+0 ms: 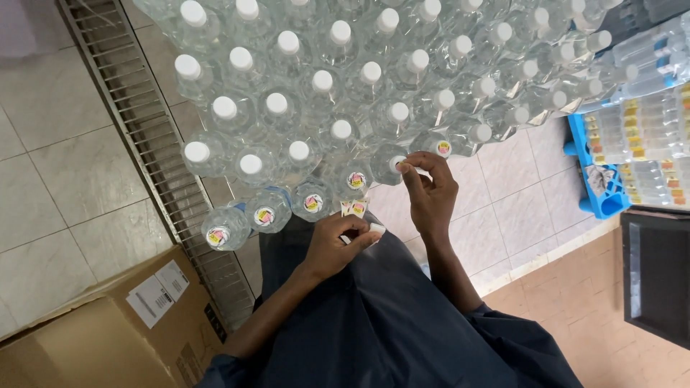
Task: The person applies small round stickers to the caps of many plastic water bottles arranged on the floor. They peel stickers from a roll and press each one onto a bottle cap, working across multiple rows of bottles.
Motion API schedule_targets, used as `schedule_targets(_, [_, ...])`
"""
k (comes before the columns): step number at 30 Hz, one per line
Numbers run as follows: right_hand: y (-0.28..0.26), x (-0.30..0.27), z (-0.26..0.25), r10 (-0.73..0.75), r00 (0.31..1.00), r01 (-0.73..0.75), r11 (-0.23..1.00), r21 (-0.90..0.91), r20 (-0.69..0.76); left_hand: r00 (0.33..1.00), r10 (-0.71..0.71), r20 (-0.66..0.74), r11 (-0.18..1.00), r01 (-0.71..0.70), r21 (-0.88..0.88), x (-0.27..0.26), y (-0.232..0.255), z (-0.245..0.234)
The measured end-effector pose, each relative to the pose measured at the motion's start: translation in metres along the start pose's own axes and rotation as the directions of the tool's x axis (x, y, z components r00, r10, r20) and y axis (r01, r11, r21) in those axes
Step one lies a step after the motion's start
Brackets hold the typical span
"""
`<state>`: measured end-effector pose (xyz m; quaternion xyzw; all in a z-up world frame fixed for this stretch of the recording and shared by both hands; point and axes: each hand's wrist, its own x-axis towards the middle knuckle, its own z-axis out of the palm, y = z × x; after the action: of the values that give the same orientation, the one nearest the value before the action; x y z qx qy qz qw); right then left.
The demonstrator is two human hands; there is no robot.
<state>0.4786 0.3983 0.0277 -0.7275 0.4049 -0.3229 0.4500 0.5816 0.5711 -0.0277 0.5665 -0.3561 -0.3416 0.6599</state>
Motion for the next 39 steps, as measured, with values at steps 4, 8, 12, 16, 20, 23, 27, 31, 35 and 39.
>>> schedule_targets(4, [0.001,0.001,0.003,-0.019,1.000,0.018,1.000,-0.023,-0.023,1.000,-0.001,0.006,1.000,0.001,0.014,0.001,-0.003,-0.001])
schedule_targets(8, [0.010,0.000,0.005,-0.041,0.998,0.039,0.998,-0.048,-0.037,1.000,0.012,0.001,0.999,-0.012,0.034,0.002,-0.001,0.004])
schedule_targets(12, [0.019,0.002,0.006,-0.026,0.999,0.026,1.000,0.009,-0.036,1.000,-0.004,-0.015,0.999,0.004,0.038,0.004,-0.003,0.011])
schedule_targets(16, [0.014,0.011,0.007,-0.144,0.989,0.140,0.986,-0.093,-0.036,0.998,0.012,-0.055,1.000,-0.012,0.000,0.004,-0.006,0.022])
schedule_targets(20, [0.026,0.017,0.002,-0.169,0.986,0.169,0.986,-0.006,-0.008,0.991,0.027,-0.130,0.999,-0.032,-0.033,0.006,-0.011,0.033])
schedule_targets(23, [0.021,0.012,-0.018,-0.199,0.980,0.198,0.980,0.019,0.015,0.983,0.023,-0.183,0.997,-0.036,-0.067,0.008,-0.011,0.040])
schedule_targets(27, [0.017,0.001,-0.057,-0.313,0.890,0.201,0.922,0.332,0.331,0.981,-0.020,-0.195,0.989,-0.010,-0.147,0.016,-0.006,0.049])
schedule_targets(31, [0.008,0.005,-0.071,-0.446,0.774,0.332,0.890,0.311,0.450,0.986,-0.050,-0.161,0.983,0.020,-0.182,0.018,-0.016,0.063])
schedule_targets(35, [0.026,0.008,-0.087,-0.369,0.808,0.208,0.908,0.365,0.459,0.984,-0.100,-0.149,0.978,0.070,-0.195,0.022,-0.013,0.079])
schedule_targets(39, [0.055,0.010,-0.103,-0.305,0.842,0.095,0.896,0.434,0.444,0.984,0.061,-0.168,0.997,-0.069,-0.041,0.025,-0.016,0.098])
